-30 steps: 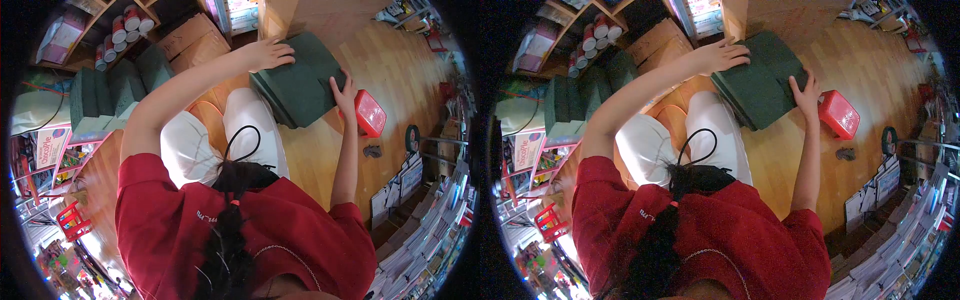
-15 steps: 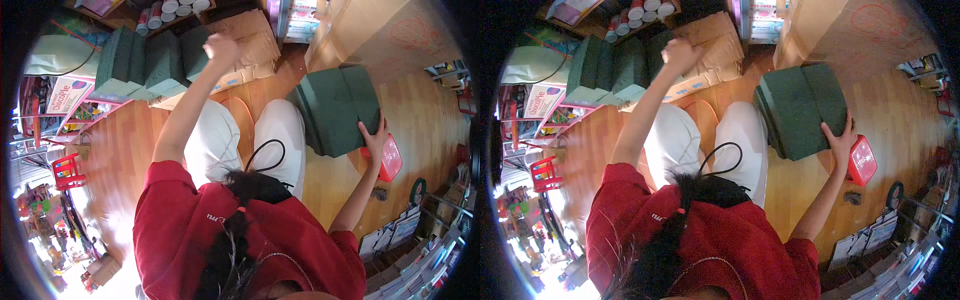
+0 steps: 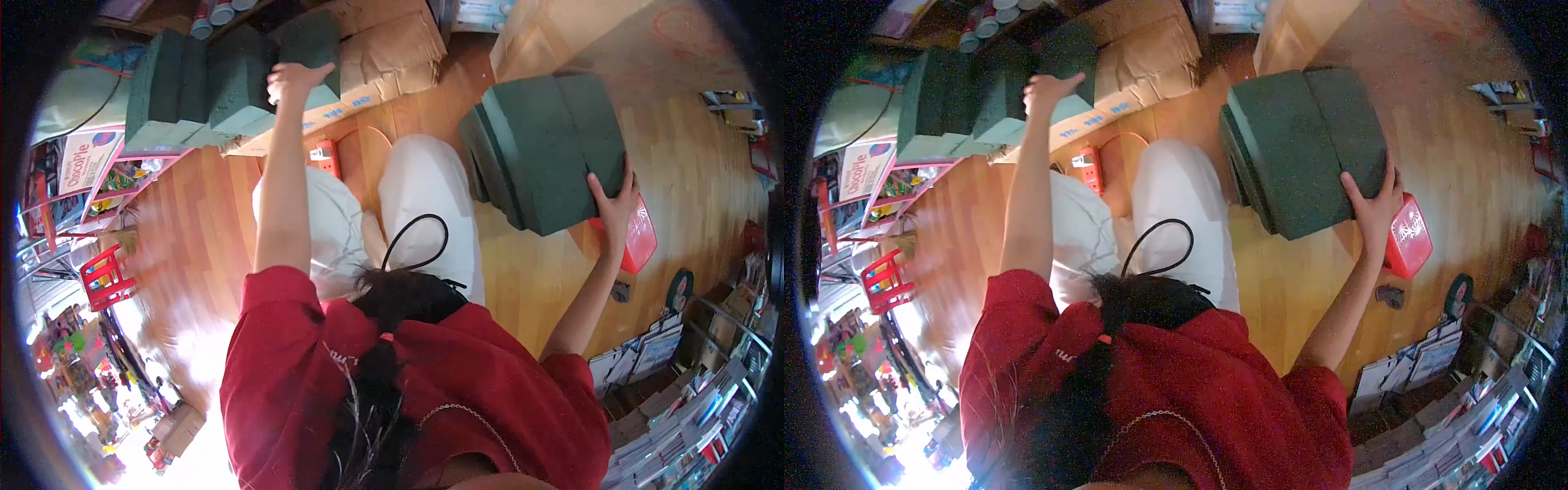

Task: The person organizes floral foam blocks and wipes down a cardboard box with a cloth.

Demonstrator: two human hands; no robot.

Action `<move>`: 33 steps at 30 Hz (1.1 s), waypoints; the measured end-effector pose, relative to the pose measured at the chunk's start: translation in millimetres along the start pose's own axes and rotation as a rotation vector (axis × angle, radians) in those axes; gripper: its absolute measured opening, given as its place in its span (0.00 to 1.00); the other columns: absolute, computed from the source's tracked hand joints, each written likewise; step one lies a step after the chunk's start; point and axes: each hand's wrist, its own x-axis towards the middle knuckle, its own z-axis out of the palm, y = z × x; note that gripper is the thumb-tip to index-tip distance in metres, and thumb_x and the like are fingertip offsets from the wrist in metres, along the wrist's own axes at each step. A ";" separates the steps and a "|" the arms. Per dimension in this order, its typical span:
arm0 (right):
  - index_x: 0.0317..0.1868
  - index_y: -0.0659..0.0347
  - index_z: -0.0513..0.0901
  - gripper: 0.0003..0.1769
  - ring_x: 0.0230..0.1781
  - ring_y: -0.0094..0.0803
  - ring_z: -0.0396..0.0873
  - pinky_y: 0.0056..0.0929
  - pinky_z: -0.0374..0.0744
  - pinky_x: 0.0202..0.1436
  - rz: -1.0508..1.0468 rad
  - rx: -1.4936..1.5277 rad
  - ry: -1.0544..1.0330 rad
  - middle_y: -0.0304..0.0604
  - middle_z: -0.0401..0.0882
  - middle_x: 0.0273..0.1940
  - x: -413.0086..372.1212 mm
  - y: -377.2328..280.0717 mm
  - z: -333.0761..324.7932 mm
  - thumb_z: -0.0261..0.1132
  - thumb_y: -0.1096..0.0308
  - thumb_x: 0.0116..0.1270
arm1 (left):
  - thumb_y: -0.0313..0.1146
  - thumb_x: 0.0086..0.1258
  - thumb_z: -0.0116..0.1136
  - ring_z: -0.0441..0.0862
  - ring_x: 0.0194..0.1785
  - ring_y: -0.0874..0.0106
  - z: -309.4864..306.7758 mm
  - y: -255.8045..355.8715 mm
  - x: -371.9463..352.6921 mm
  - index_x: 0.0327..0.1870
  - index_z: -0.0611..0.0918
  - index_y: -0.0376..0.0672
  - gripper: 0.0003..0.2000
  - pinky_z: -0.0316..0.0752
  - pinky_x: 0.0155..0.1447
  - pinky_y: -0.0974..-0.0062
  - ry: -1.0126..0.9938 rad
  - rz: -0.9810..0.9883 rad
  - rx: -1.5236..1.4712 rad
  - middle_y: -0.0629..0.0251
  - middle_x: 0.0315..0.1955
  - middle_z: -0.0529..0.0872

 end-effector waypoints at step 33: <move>0.66 0.54 0.65 0.41 0.61 0.43 0.65 0.37 0.64 0.63 -0.007 0.012 0.001 0.54 0.64 0.60 -0.1 10.2 5.6 0.71 0.55 0.53 | 0.46 0.34 0.72 0.54 0.70 0.59 203.6 61.6 -98.8 0.68 0.58 0.49 0.53 0.45 0.74 0.59 -0.181 2.254 0.348 0.56 0.66 0.59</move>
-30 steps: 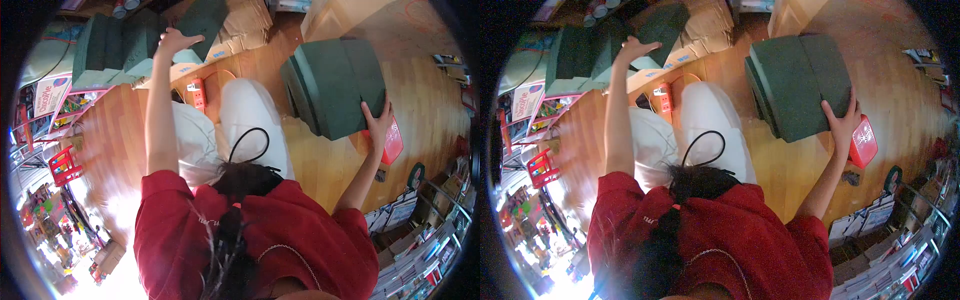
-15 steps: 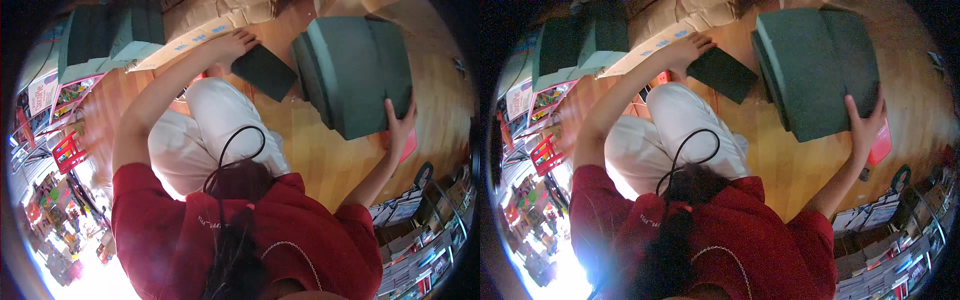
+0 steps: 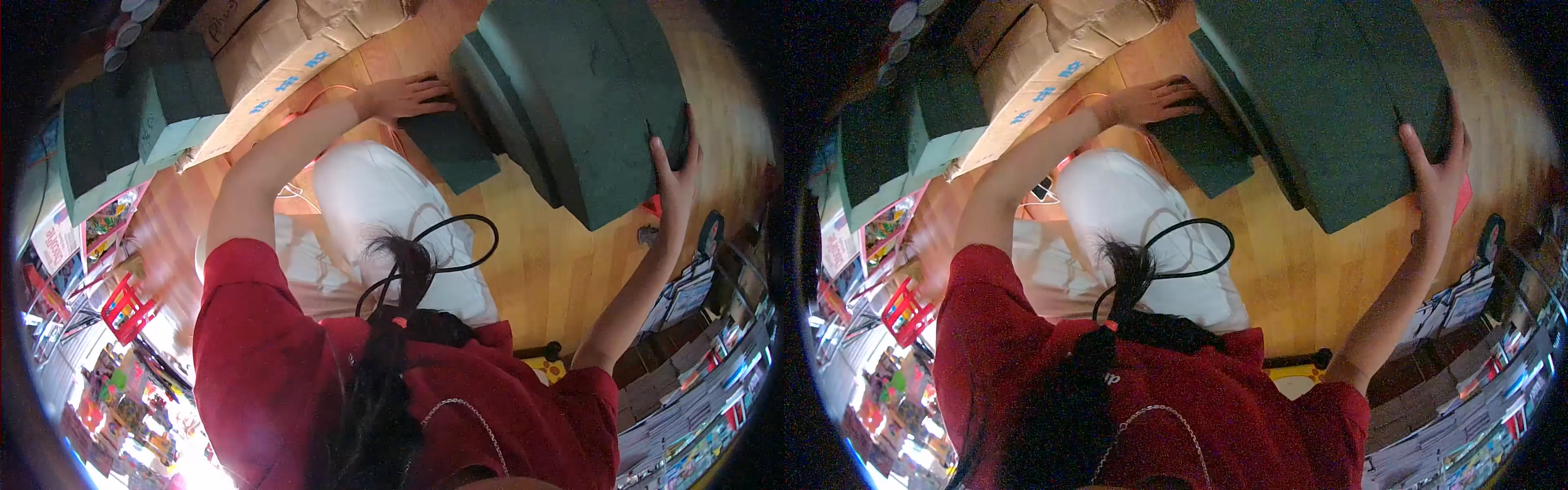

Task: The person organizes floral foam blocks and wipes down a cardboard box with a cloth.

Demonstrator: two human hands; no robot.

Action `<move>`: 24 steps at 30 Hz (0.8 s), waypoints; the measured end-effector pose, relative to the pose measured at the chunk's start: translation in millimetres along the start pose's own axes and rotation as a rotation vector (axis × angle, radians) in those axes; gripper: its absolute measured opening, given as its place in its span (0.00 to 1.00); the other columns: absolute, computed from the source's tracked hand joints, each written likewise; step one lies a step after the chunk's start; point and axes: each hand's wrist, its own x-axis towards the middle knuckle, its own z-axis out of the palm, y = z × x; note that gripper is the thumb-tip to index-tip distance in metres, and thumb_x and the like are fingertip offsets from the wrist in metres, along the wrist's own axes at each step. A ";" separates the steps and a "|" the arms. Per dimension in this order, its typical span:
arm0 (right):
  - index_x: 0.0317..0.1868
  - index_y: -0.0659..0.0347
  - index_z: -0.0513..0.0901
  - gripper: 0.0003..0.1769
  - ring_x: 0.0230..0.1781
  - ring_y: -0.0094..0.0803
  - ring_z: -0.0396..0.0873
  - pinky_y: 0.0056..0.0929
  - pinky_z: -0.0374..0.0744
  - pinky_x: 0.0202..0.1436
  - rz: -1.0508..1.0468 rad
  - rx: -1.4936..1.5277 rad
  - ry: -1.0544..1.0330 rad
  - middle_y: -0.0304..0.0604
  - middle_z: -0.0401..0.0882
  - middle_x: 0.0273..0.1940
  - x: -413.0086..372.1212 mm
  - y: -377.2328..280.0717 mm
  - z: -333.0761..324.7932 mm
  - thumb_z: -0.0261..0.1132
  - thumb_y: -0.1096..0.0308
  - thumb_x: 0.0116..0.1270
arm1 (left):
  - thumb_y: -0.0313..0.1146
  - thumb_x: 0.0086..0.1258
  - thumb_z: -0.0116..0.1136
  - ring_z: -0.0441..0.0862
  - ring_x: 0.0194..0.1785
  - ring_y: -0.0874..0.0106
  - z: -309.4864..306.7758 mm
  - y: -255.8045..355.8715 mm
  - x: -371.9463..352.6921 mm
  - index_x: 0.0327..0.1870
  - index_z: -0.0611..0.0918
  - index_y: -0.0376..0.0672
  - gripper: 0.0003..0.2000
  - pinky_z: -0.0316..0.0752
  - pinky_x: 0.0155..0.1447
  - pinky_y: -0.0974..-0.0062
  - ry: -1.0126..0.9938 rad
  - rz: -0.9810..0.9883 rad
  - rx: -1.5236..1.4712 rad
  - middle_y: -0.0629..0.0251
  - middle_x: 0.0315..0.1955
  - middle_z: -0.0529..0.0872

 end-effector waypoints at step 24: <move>0.67 0.51 0.63 0.38 0.64 0.46 0.61 0.41 0.61 0.66 -0.005 -0.003 -0.015 0.55 0.62 0.63 -0.4 -5.3 -3.3 0.68 0.55 0.57 | 0.60 0.58 0.52 0.66 0.53 0.56 -152.1 74.7 -276.2 0.57 0.67 0.27 0.40 0.61 0.58 0.58 0.322 -2.079 0.704 0.50 0.50 0.68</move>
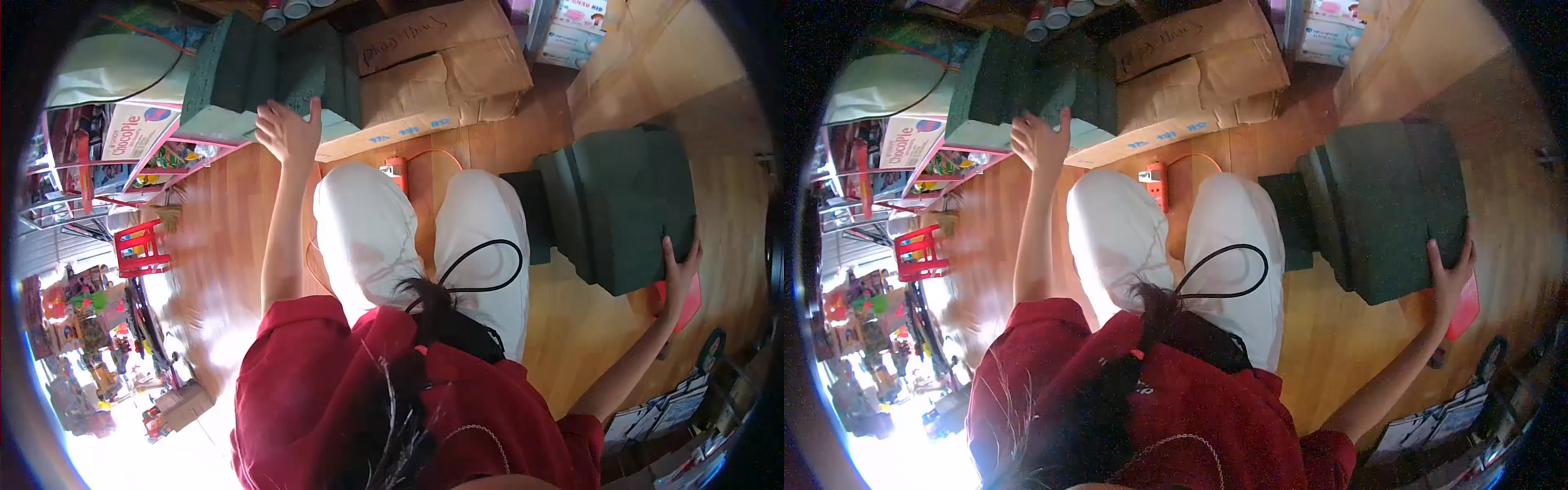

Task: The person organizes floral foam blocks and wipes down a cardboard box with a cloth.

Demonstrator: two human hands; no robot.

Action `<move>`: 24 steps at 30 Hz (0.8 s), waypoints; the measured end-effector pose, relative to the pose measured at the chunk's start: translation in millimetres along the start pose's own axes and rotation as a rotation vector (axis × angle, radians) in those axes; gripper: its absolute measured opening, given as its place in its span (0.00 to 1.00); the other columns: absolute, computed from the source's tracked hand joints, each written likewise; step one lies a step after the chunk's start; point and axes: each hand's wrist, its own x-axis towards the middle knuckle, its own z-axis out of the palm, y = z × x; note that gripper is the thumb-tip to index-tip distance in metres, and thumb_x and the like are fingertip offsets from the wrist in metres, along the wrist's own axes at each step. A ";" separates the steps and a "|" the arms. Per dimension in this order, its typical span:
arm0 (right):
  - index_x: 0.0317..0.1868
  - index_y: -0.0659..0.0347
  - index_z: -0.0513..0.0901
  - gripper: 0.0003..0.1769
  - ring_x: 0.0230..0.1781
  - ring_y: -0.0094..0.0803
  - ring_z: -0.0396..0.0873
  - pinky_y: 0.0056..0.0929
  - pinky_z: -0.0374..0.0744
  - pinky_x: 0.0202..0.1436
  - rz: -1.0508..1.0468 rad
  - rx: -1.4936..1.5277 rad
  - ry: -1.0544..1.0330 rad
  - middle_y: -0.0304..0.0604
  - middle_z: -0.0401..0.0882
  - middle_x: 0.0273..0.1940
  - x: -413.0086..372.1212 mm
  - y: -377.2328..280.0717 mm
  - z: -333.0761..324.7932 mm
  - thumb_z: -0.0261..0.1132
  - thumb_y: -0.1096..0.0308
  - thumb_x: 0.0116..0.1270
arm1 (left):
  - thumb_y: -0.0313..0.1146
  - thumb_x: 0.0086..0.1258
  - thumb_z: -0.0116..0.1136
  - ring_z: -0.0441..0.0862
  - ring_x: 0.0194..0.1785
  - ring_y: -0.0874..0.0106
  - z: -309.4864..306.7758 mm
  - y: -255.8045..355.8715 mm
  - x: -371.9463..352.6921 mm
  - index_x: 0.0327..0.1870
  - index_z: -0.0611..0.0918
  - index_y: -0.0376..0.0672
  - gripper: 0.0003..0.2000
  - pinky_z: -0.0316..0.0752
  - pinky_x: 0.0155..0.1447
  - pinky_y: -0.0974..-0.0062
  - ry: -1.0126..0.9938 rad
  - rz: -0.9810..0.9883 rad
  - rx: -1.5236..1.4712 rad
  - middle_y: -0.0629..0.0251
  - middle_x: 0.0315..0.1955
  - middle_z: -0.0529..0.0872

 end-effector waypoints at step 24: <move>0.65 0.51 0.66 0.41 0.61 0.48 0.64 0.42 0.64 0.62 0.046 -0.036 0.041 0.57 0.64 0.59 -0.9 0.1 0.3 0.69 0.49 0.52 | 0.34 0.31 0.75 0.64 0.60 0.54 -107.2 27.2 12.4 0.60 0.62 0.38 0.48 0.65 0.62 0.61 -0.213 0.792 -0.907 0.51 0.56 0.66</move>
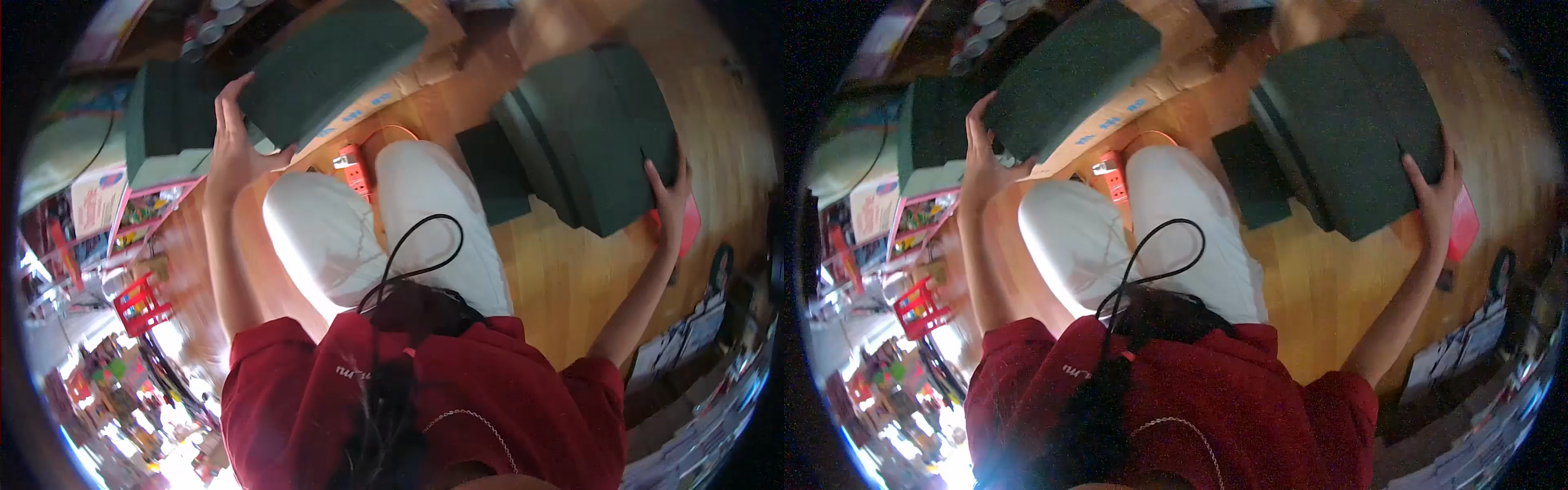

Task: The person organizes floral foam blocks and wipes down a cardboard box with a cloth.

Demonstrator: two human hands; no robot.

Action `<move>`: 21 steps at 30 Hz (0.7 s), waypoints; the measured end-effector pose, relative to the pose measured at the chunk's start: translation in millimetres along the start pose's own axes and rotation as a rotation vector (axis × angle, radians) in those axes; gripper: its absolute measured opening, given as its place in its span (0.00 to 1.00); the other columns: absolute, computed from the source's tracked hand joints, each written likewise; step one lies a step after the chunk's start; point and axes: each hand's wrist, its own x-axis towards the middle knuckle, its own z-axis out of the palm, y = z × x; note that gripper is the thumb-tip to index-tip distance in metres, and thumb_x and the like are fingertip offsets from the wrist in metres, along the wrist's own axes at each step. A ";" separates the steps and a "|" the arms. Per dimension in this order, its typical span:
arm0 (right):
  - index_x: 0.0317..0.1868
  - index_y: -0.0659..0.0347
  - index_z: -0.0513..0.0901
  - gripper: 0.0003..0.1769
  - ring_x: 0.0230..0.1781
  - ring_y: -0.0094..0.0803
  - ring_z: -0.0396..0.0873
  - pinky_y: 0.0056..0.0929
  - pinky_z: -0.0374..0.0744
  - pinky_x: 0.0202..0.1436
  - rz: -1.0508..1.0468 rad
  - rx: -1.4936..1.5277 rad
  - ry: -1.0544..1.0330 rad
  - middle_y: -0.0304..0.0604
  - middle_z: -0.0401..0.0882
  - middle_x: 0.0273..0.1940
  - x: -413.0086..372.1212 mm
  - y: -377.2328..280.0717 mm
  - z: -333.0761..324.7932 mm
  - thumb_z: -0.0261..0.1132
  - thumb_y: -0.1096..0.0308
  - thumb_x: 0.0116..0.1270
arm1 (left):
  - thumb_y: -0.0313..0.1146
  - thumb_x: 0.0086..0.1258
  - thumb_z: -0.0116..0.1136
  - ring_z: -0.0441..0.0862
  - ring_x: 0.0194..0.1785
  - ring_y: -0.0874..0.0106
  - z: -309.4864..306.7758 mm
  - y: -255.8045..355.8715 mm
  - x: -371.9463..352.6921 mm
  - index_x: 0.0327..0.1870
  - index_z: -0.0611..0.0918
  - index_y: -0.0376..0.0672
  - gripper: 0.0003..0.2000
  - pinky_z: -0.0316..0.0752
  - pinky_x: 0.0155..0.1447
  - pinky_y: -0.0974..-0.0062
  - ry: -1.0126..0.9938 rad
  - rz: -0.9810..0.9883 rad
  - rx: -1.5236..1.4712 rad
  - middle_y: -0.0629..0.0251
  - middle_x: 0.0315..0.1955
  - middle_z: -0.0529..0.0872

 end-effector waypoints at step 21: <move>0.65 0.54 0.67 0.38 0.59 0.40 0.67 0.34 0.67 0.61 -0.074 0.044 -0.014 0.52 0.65 0.58 -0.2 23.7 8.3 0.70 0.54 0.54 | 0.36 0.31 0.75 0.64 0.62 0.50 175.8 -4.1 31.2 0.53 0.67 0.51 0.40 0.72 0.57 0.64 -0.922 0.624 -0.313 0.49 0.63 0.55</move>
